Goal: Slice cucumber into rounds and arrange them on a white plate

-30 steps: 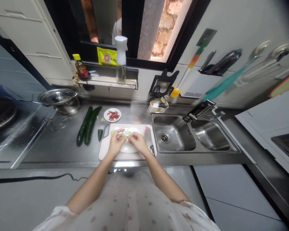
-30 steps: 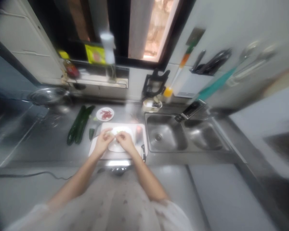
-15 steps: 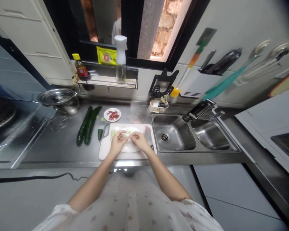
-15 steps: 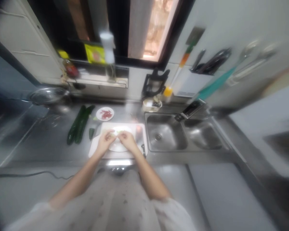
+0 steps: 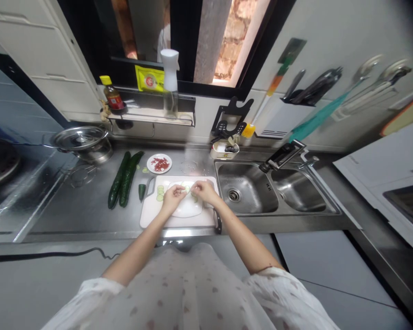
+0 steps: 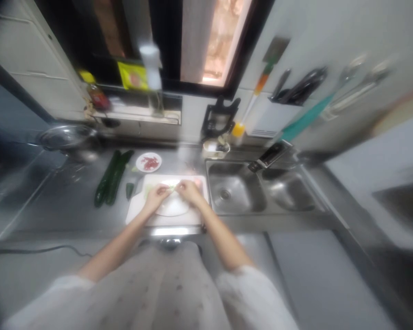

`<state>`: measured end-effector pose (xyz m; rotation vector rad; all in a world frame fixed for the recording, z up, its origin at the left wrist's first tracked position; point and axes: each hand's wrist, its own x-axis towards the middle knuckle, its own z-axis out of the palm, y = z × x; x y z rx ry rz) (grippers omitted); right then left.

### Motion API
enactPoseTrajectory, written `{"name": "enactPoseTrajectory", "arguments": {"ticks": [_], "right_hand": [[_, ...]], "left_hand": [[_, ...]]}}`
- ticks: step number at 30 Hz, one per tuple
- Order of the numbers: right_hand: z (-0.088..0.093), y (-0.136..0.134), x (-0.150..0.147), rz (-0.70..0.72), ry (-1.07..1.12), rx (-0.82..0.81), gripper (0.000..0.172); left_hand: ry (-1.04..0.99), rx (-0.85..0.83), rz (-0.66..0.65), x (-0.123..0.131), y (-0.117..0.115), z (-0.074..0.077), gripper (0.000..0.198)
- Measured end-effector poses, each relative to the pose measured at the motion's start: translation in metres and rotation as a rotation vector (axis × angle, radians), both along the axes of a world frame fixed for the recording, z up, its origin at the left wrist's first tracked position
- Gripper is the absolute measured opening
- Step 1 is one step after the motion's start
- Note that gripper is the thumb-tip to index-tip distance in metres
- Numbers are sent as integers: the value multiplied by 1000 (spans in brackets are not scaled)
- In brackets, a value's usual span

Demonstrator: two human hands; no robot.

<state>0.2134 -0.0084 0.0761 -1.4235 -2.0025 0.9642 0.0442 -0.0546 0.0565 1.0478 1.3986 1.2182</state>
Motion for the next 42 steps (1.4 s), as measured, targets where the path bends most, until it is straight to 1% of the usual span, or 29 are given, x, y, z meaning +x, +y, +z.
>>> {"name": "enactPoseTrajectory", "arguments": {"ticks": [3,7,12,19,25,30,38,42], "right_hand": [[-4,5,3,-1,-83,13,10],[-12,9,8,22,-179,7,8],[-24,12,11,24,-289,-22,7],[-38,13,10,52,-545,-41,17],[-43,11,8,67,-638,-49,21],[-45,12,7,100,-740,-111,25],[-44,12,5,137,-793,-122,26],[-45,11,6,146,-803,-113,25]], "left_hand": [[76,-29,-8,2,5,-10,16],[227,-60,-48,8,11,-25,12],[389,-112,-114,17,17,-37,10],[681,-175,-236,27,23,-49,12],[853,-167,-307,34,26,-51,18],[963,-196,-333,36,27,-49,22],[1044,-197,-378,37,28,-51,24],[1080,-160,-380,38,27,-52,24]]}}
